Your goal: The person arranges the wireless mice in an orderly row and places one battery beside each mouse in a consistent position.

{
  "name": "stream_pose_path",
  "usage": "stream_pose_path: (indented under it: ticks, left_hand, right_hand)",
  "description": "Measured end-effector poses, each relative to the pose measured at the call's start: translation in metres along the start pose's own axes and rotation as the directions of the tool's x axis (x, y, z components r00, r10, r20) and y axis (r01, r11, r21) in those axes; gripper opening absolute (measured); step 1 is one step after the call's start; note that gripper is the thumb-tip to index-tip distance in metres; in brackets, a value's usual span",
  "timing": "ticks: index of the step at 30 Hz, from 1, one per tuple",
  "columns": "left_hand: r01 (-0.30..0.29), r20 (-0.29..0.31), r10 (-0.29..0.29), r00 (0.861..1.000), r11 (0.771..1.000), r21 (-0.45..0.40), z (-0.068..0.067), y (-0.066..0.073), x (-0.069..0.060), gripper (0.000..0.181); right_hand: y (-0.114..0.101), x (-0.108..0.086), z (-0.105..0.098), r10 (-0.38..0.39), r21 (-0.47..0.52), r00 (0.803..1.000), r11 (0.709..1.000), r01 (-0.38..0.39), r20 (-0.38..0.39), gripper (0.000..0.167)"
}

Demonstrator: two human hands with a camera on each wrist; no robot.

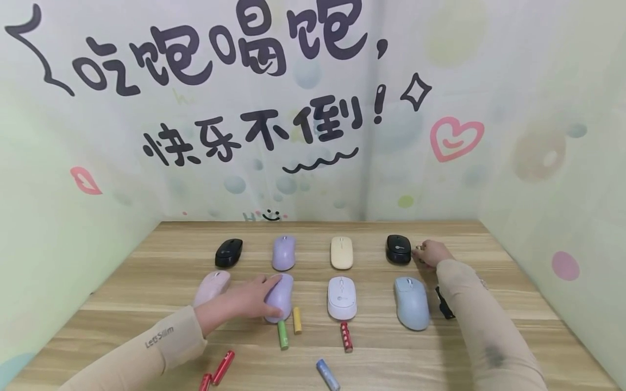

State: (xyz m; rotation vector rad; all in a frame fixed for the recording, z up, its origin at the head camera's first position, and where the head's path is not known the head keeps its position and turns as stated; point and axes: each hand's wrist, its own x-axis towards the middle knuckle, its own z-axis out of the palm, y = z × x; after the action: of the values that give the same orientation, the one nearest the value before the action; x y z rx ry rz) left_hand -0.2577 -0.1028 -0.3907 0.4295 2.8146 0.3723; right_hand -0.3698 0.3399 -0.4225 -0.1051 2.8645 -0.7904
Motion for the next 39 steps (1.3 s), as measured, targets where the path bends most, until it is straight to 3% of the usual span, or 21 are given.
stream_pose_path:
  ticks: [7, 10, 13, 15, 17, 22, 24, 26, 30, 39]
  left_hand:
    - [-0.001, 0.005, 0.001, 1.0, 1.0, -0.004, 0.0, 0.0, 0.001, 0.086]
    - [-0.008, 0.007, 0.008, 1.0, 1.0, 0.001, 0.0, 0.0, 0.001, 0.086]
    - [-0.011, 0.01, 0.011, 1.0, 1.0, 0.009, 0.001, -0.001, 0.001, 0.085]
    - [-0.011, 0.013, 0.011, 1.0, 1.0, 0.008, 0.001, -0.001, 0.001, 0.085]
    - [-0.013, 0.015, 0.013, 1.0, 1.0, 0.007, 0.0, -0.001, 0.001, 0.085]
    - [-0.016, 0.012, 0.016, 1.0, 1.0, 0.006, 0.0, 0.0, 0.001, 0.085]
    - [-0.016, 0.011, 0.016, 1.0, 1.0, 0.006, 0.0, 0.0, 0.002, 0.086]
    - [-0.015, 0.011, 0.015, 1.0, 1.0, 0.004, 0.0, 0.0, 0.002, 0.086]
    - [-0.017, 0.009, 0.017, 1.0, 1.0, 0.002, 0.001, 0.0, 0.002, 0.086]
    - [-0.027, 0.007, 0.027, 1.0, 1.0, -0.013, 0.001, -0.001, 0.0, 0.086]
  right_hand:
    - [-0.013, -0.007, -0.015, 0.054, 0.031, 0.997, 0.998, -0.056, 0.049, 0.066]
    - [-0.033, -0.013, -0.025, -0.004, 0.0, 1.0, 1.0, 0.004, -0.005, 0.063]
    - [-0.07, -0.028, -0.03, -0.12, -0.079, 0.99, 0.99, 0.114, -0.075, 0.053]
    - [-0.098, -0.042, -0.023, -0.22, -0.115, 0.97, 0.971, 0.208, -0.104, 0.045]
    - [-0.124, -0.062, -0.009, -0.304, -0.134, 0.949, 0.947, 0.292, -0.084, 0.038]
    - [-0.165, -0.111, 0.041, -0.482, -0.125, 0.87, 0.861, 0.492, 0.103, 0.028]
    - [-0.173, -0.126, 0.059, -0.523, -0.135, 0.835, 0.827, 0.546, 0.173, 0.025]
    - [-0.178, -0.136, 0.074, -0.533, -0.153, 0.817, 0.808, 0.568, 0.221, 0.021]
    - [-0.18, -0.145, 0.093, -0.507, -0.177, 0.819, 0.81, 0.559, 0.269, 0.016]
    - [-0.174, -0.143, 0.108, -0.504, -0.208, 0.828, 0.807, 0.553, 0.245, 0.017]
